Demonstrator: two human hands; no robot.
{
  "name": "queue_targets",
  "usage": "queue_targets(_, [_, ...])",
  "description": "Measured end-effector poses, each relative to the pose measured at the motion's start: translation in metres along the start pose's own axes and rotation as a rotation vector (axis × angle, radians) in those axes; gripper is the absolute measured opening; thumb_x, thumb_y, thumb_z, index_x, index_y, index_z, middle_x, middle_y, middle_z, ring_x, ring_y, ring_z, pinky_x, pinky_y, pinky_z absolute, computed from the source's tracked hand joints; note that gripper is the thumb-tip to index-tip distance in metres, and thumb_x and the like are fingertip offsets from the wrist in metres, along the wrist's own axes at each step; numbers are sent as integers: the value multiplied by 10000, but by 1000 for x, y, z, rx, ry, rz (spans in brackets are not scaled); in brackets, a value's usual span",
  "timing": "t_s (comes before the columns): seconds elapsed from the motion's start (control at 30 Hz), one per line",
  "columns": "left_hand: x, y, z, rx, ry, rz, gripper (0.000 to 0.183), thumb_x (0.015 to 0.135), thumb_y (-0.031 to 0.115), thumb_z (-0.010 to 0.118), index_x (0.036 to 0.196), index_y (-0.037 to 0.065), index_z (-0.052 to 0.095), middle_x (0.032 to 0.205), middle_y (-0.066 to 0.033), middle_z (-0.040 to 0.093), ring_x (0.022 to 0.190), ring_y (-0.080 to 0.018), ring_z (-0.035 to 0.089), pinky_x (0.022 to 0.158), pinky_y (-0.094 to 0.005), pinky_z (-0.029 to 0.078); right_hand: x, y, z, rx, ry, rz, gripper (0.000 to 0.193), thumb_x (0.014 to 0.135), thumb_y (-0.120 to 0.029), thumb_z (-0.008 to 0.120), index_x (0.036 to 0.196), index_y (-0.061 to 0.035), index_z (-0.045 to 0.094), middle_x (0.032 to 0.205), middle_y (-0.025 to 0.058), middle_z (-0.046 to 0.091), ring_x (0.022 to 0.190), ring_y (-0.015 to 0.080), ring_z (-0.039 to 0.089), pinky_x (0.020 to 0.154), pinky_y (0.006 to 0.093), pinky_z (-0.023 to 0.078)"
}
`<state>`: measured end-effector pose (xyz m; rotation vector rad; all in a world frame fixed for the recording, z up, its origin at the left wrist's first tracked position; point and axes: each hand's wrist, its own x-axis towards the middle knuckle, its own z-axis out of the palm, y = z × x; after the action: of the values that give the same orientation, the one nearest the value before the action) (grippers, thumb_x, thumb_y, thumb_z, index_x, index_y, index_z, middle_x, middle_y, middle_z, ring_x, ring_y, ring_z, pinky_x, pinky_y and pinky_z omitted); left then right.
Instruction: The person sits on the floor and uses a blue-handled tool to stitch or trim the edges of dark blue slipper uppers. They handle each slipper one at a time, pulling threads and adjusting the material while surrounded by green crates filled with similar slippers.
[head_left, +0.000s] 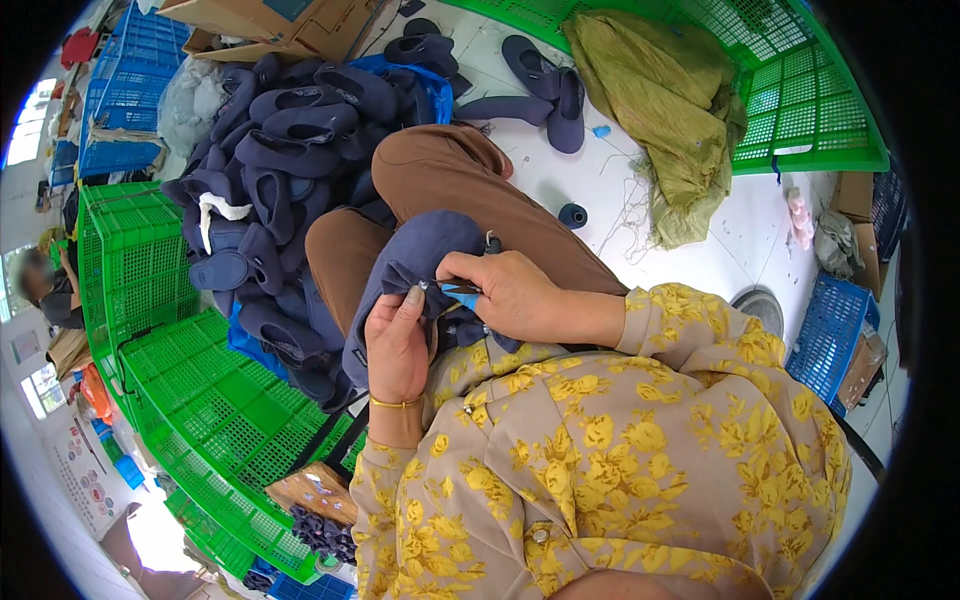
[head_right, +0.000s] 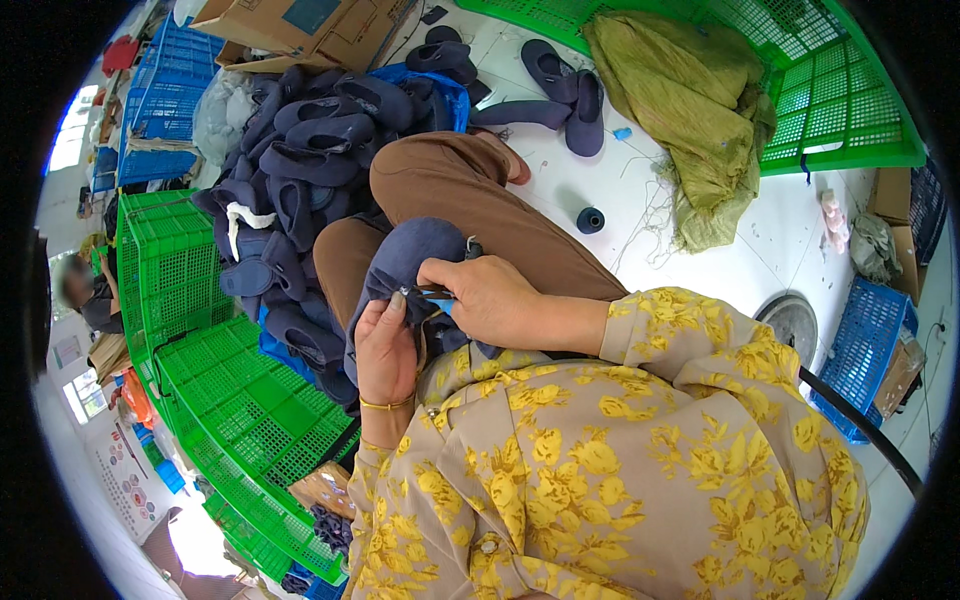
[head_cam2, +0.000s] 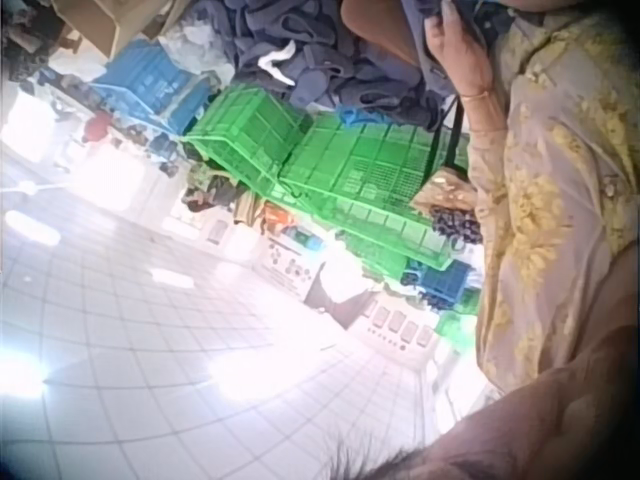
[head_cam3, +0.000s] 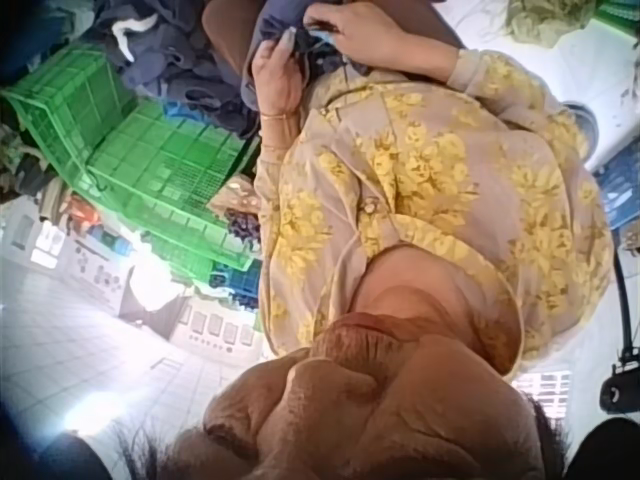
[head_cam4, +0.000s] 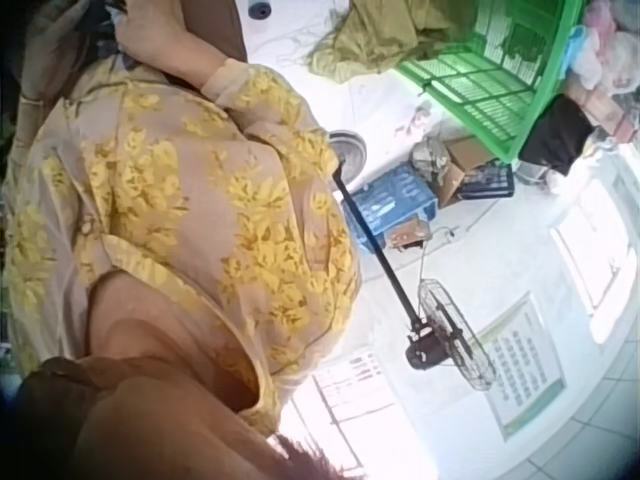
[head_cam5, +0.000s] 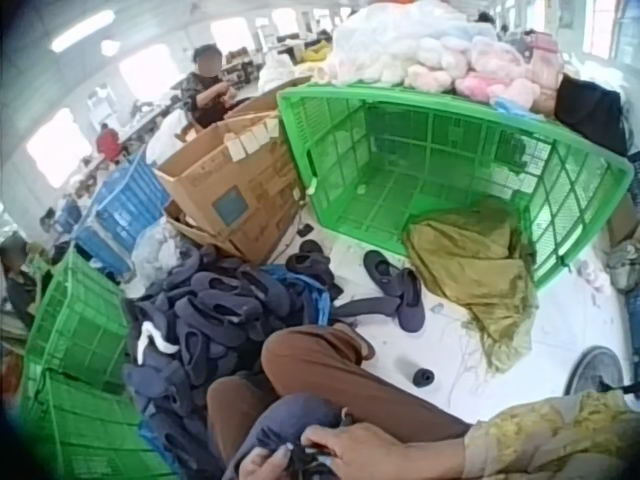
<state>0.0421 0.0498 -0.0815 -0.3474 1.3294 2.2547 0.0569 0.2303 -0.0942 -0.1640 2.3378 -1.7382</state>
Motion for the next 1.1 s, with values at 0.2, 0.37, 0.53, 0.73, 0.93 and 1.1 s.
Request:
queue_targets(0.2, [3,-6,-18,-92,-70,0,173,959,43,567,1109,-25,619,1099,-90,665,1016,-145,595,961,-296,434,2,-2,4,51,54,-49,182,863,-15,566,1020,-108,565,781,173,636,754,403,616,641,453,469])
queue_targets(0.37, [3,-8,-13,-84,-49,-4,118,957,73,585,1042,-5,604,1097,-98,661,1049,-171,597,997,-331,417,5,1,9,61,91,-81,173,867,-20,575,1015,-109,567,764,161,629,725,387,611,626,429,470])
queue_targets(0.53, [1,-7,-11,-101,-39,2,112,958,74,586,1037,-1,609,1103,-98,662,1056,-174,595,1005,-338,412,3,-5,4,33,29,-22,168,877,-21,588,1020,-102,549,727,130,615,661,356,614,590,377,473])
queue_targets(0.73, [2,-13,-18,-125,-41,16,131,959,71,580,1066,4,615,1125,-93,661,1070,-177,593,1006,-337,413,2,1,18,-11,124,-85,221,876,-13,578,1051,-76,457,739,165,615,695,376,647,609,430,487])
queue_targets(0.93, [2,-17,-15,-93,-40,6,203,959,54,580,1146,-19,606,1137,-85,660,1032,-140,600,961,-300,440,5,-4,19,136,136,-38,217,920,-13,517,1103,-73,418,757,133,632,694,281,681,588,382,508])
queue_targets(1.1, [-1,-17,-14,-33,-67,3,192,965,67,573,1135,-15,610,1129,-90,665,1014,-152,610,933,-308,459,13,-11,10,215,21,14,181,952,-47,497,1126,-66,452,748,100,643,697,207,694,551,304,520])
